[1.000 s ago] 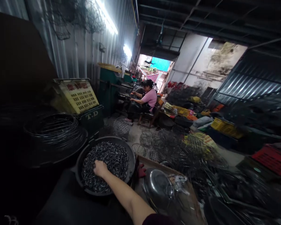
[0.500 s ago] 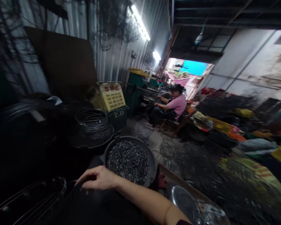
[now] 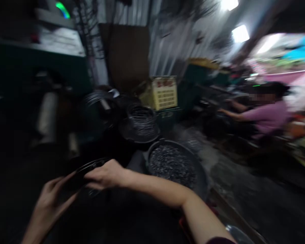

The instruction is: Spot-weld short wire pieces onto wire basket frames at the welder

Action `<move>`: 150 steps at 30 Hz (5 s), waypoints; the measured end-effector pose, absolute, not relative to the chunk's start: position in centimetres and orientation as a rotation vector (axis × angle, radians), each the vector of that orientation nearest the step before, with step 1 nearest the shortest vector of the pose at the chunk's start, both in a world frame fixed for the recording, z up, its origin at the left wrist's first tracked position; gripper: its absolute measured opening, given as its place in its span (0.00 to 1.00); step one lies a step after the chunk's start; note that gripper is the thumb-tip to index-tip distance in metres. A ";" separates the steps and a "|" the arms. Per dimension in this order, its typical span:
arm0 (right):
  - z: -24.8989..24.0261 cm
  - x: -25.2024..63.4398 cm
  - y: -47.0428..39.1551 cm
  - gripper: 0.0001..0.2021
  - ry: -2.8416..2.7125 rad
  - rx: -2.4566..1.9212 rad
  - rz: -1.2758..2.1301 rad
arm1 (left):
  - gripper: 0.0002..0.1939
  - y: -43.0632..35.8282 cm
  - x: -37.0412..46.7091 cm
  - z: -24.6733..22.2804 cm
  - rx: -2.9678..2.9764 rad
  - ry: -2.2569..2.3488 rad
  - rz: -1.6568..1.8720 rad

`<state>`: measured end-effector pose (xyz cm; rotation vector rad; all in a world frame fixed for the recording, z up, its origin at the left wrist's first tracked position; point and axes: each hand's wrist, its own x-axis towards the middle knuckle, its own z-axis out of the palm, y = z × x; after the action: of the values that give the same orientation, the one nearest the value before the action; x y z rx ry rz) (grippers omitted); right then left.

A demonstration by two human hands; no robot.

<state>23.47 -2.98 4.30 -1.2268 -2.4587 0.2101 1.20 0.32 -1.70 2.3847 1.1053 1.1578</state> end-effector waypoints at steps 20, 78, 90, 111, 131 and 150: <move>1.8 21.9 -1.0 0.13 -2.678 -0.915 -0.363 | 0.30 -1.3 -0.4 -0.6 2.128 1.317 0.906; -0.7 21.4 4.9 0.09 -2.454 -0.601 -0.671 | 0.30 4.1 -2.2 -1.5 2.255 1.307 1.005; 0.5 20.4 3.1 0.12 -2.392 -0.742 -0.774 | 0.32 4.7 -2.7 -2.1 2.342 1.285 1.034; -16.2 46.0 -19.9 0.05 -1.290 -2.584 0.582 | 0.38 -1.5 -3.3 -7.4 1.999 1.280 1.234; -7.1 31.8 -15.7 0.16 -1.246 -1.811 0.814 | 0.29 -1.7 -0.6 -4.3 2.203 1.259 0.945; 2.0 22.3 -2.3 0.11 -2.597 -1.117 -0.105 | 0.35 -1.3 -0.7 -1.1 2.372 1.169 0.826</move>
<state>22.31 -2.33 2.00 -1.1168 -2.5970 -0.1054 -0.68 -1.26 -1.08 2.3723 1.1692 0.8262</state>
